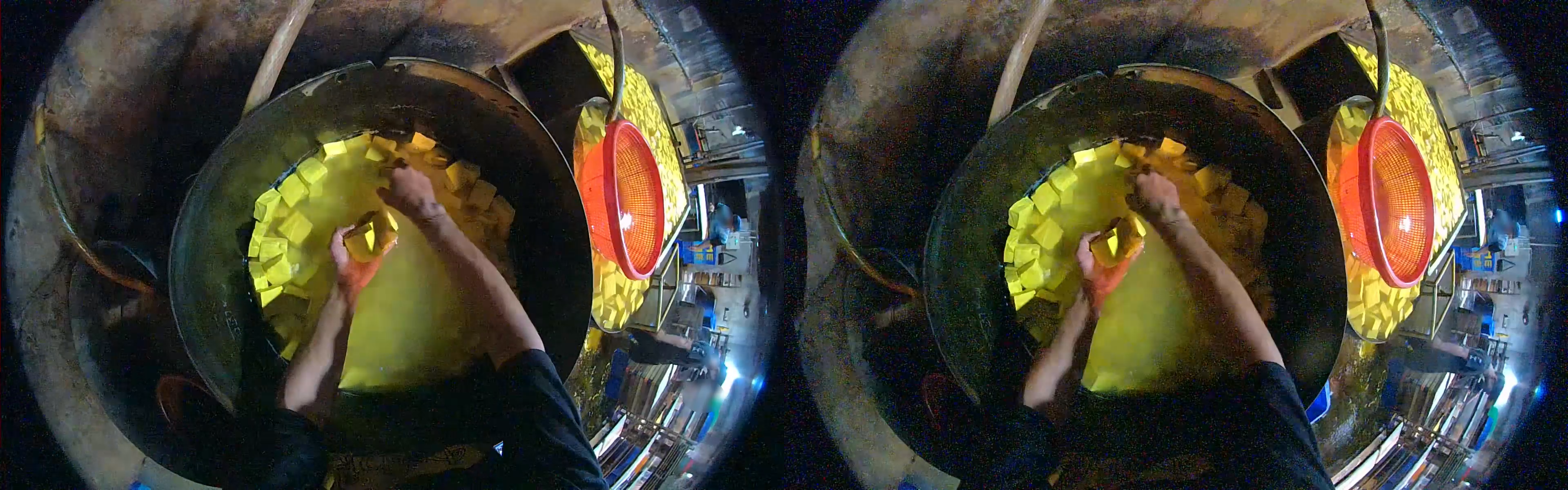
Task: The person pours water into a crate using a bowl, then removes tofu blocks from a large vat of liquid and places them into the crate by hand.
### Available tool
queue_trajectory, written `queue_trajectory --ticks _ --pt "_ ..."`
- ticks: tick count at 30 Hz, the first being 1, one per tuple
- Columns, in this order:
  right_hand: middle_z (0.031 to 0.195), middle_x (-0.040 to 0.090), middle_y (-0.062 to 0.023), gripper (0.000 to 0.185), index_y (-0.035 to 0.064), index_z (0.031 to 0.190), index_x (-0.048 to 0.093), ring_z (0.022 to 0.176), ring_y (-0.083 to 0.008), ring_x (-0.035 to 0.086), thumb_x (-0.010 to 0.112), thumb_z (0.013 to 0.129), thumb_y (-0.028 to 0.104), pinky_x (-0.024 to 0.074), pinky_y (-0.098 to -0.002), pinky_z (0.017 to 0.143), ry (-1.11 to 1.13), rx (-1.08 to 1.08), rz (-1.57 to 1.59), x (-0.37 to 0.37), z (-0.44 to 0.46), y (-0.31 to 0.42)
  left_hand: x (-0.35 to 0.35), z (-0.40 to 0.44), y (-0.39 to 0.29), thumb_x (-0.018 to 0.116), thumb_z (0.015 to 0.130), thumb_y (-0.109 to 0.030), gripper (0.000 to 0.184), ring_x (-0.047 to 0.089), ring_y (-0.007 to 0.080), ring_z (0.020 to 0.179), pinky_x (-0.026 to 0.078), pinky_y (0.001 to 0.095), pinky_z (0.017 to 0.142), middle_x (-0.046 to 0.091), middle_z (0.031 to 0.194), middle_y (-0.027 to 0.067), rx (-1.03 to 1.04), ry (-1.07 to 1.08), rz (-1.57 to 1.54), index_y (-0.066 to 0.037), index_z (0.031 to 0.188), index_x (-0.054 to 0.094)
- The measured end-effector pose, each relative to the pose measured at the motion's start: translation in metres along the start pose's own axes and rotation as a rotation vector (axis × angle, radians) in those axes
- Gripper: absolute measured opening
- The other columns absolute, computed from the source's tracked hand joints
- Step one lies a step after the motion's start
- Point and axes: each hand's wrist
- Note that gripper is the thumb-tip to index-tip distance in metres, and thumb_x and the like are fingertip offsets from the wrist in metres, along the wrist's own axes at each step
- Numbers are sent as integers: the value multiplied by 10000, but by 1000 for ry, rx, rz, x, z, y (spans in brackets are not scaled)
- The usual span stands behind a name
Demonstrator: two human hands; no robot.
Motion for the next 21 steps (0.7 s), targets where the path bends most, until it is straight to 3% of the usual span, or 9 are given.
queue_trajectory --ticks 1,4,6,8,10,13,15,19,21 --pt "812 609 -168 134 100 863 626 738 -287 642 557 775 175 526 -410 645 -151 -40 -79 28 13 0 5 -2 1 480 832 -351 481 534 307 1074 390 515 936 572 1159 125 16 9 -27 -46 1203 505" --pt "787 605 -155 127 101 828 629 714 -280 640 558 753 175 520 -411 623 -420 -103 -261 74 30 -4 -1 -3 -4 452 829 -323 465 539 305 1051 390 510 936 568 1165 126 36 137 -49 -52 1203 506" --pt "829 633 -199 192 64 724 621 732 -345 633 576 766 246 520 -410 649 -394 -100 -126 76 32 -18 -15 1 -13 446 829 -325 458 535 308 1050 388 509 937 566 1166 124 65 16 -19 -54 1192 512" --pt "1046 605 -186 201 74 848 613 816 -354 617 633 732 237 518 -396 691 -126 -263 298 54 23 -35 -18 1 -23 440 829 -327 452 530 310 1050 386 508 938 565 1167 121 93 -103 -1 -56 1182 518" --pt "1154 576 -125 411 59 1057 564 850 -332 619 692 733 277 523 -400 724 -4 -199 206 34 2 -40 -10 1 -29 425 831 -319 439 546 306 1029 403 478 932 584 1127 129 75 -302 57 -46 1158 531" --pt "955 648 -115 376 -8 991 619 818 -249 643 693 716 238 523 -360 747 -162 -183 1282 -10 -69 -27 4 14 -25 420 833 -312 413 574 286 972 436 419 910 609 1072 124 223 -363 -33 -47 1123 549" --pt "1048 608 -75 647 -11 1218 467 838 -211 627 728 760 364 525 -395 785 44 -497 1608 4 -76 -34 7 18 -21 419 834 -305 401 587 279 943 446 396 899 615 1060 122 205 -384 -39 -51 1114 553" --pt "969 650 -90 480 -29 1077 581 849 -129 594 799 690 154 481 -292 794 73 -309 1247 5 -85 -8 1 31 -15 413 869 -306 365 612 252 889 501 378 803 635 975 109 11 108 43 -35 1037 590" --pt "932 656 -79 349 -21 1027 605 855 -133 592 745 740 120 470 -271 766 -105 -259 879 2 -91 4 30 18 -1 428 862 -305 362 608 252 895 495 382 810 633 971 112 208 104 376 -20 1020 587"
Point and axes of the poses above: each hand's wrist, its own z-axis towards the middle knuckle, its own x-axis out of the palm, y = z × x
